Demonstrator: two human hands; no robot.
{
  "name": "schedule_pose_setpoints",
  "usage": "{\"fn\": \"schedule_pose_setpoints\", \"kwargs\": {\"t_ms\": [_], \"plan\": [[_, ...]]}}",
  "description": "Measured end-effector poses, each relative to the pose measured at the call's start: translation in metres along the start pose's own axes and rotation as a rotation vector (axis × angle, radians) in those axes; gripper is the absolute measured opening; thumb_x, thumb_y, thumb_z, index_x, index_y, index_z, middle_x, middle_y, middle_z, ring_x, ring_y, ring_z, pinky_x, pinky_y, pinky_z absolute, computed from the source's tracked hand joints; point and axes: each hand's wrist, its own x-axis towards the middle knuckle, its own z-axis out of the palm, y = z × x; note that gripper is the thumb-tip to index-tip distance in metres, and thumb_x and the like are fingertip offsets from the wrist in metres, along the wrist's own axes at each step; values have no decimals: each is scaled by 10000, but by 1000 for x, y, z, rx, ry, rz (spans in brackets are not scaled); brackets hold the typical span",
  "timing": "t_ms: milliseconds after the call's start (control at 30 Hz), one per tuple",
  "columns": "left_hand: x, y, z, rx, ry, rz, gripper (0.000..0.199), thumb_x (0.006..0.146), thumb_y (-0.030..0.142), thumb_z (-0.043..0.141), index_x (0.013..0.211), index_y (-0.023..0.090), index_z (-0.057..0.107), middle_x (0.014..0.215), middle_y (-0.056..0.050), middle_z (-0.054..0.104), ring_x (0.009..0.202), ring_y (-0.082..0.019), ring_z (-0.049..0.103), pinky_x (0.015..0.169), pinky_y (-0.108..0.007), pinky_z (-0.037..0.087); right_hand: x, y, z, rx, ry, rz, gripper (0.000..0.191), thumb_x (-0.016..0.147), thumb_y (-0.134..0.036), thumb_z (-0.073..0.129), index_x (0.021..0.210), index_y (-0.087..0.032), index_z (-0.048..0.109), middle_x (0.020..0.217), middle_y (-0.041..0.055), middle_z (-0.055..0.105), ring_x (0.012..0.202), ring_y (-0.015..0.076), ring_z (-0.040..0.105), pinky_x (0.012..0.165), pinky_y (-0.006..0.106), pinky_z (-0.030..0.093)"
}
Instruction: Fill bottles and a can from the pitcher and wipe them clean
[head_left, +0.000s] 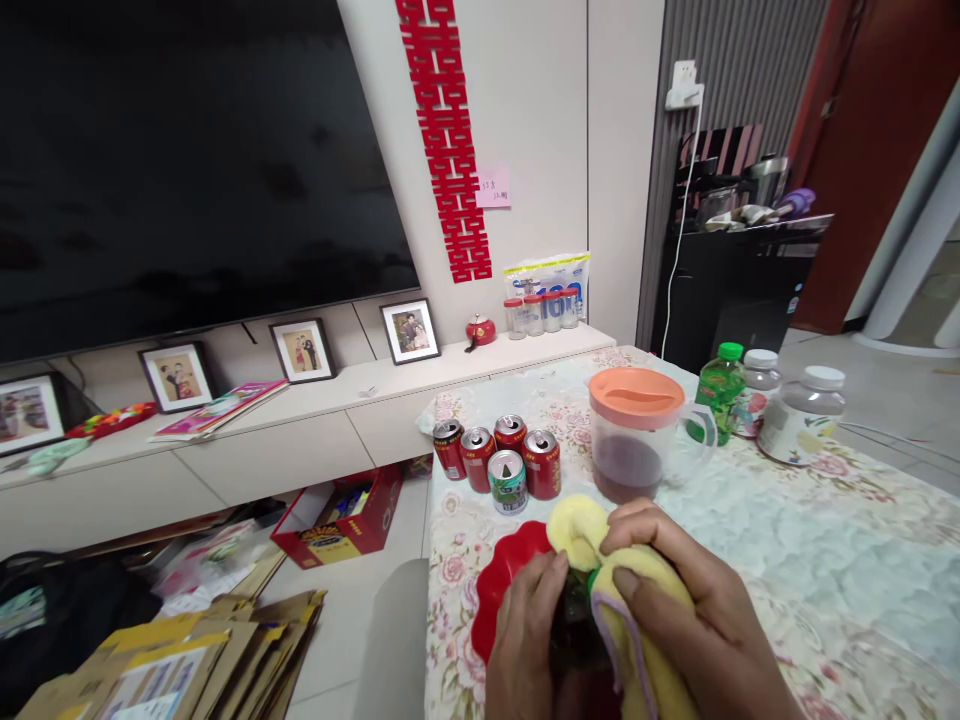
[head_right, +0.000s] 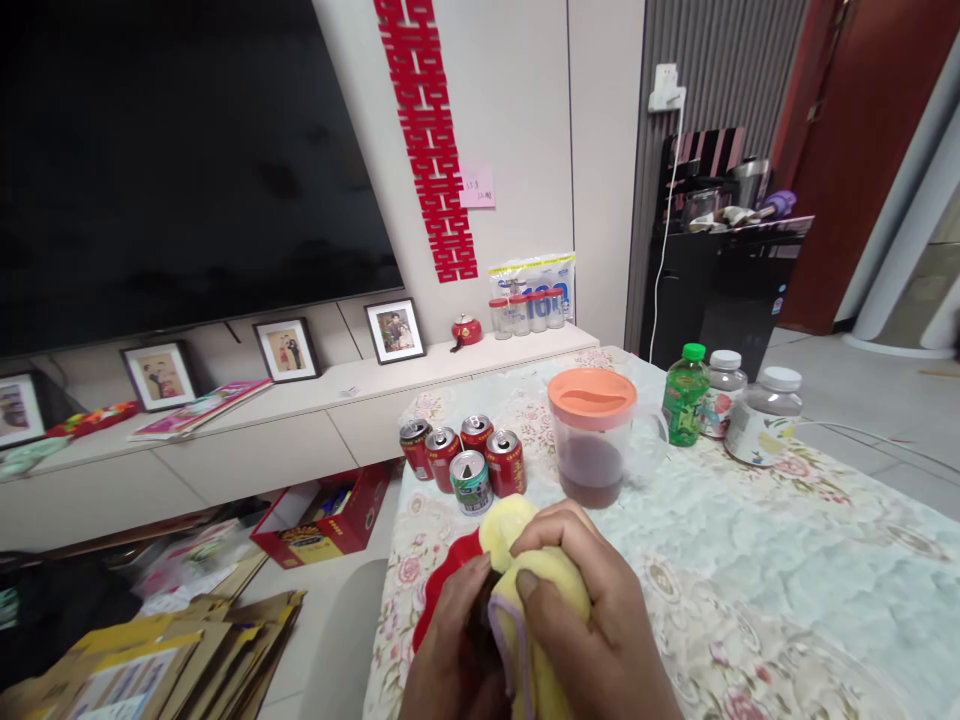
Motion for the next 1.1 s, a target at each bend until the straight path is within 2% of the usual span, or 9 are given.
{"fn": "schedule_pose_setpoints", "kwargs": {"t_ms": [133,200,300,433,567,667,767,900,1100], "plan": [[8,-1,-3,-114,-43,-73,668,898,469,702,1509,262,528,1539,-145,586,1442,-391,527,1179,-513,462,4,12,6,238,-31,312,304,884,-521,687,952,-225,666,809,0,647,676,161,594,595,232,495],[12,-1,-8,-137,-38,-128,717,890,438,706,1544,259,474,1571,-146,557,1429,-377,547,1168,-498,477,8,24,14,297,-44,362,343,894,-537,684,1025,-221,668,864,11,676,744,178,611,652,250,503],[17,0,-21,-53,-16,-221,780,869,366,707,1581,272,403,1592,-133,536,1420,-350,559,1179,-504,458,16,44,28,257,-107,292,342,940,-501,637,1099,-202,690,1058,51,706,941,213,643,823,284,508],[24,1,-38,103,6,-245,831,804,292,735,1572,280,419,1553,-113,563,1422,-353,532,1196,-535,409,22,66,36,130,-293,199,319,1031,-408,503,1137,-203,723,1208,78,691,1108,234,628,992,329,462],[27,5,-46,126,18,-225,797,807,298,730,1555,266,457,1380,-111,626,1317,-346,574,1156,-534,426,18,80,36,-207,-498,100,332,1009,-246,421,1063,-209,746,1081,83,700,1018,234,626,934,350,468],[27,3,-46,102,-5,-231,814,807,285,712,1572,279,434,1359,-108,612,1288,-340,577,1119,-522,454,13,87,38,-487,-563,106,313,919,-161,430,954,-192,739,955,96,691,895,238,614,827,347,476],[26,-5,-47,65,-24,-227,842,787,267,718,1577,275,425,1456,-120,576,1330,-357,558,1138,-526,445,11,89,40,-601,-555,128,310,915,-166,427,914,-191,735,926,107,690,852,239,610,783,345,478],[23,-14,-50,-22,-40,-239,864,829,282,676,1616,267,319,1604,-129,492,1408,-347,536,1177,-505,425,15,77,33,-520,-505,91,302,939,-204,463,1009,-205,757,1040,103,716,984,248,658,901,369,510],[22,-5,-43,-83,-23,-218,760,921,403,599,1595,207,310,1629,-162,463,1502,-343,450,1233,-496,369,16,40,10,-244,-82,-27,372,959,-459,628,1229,-246,772,1304,95,724,1204,285,679,1023,372,544]]}}
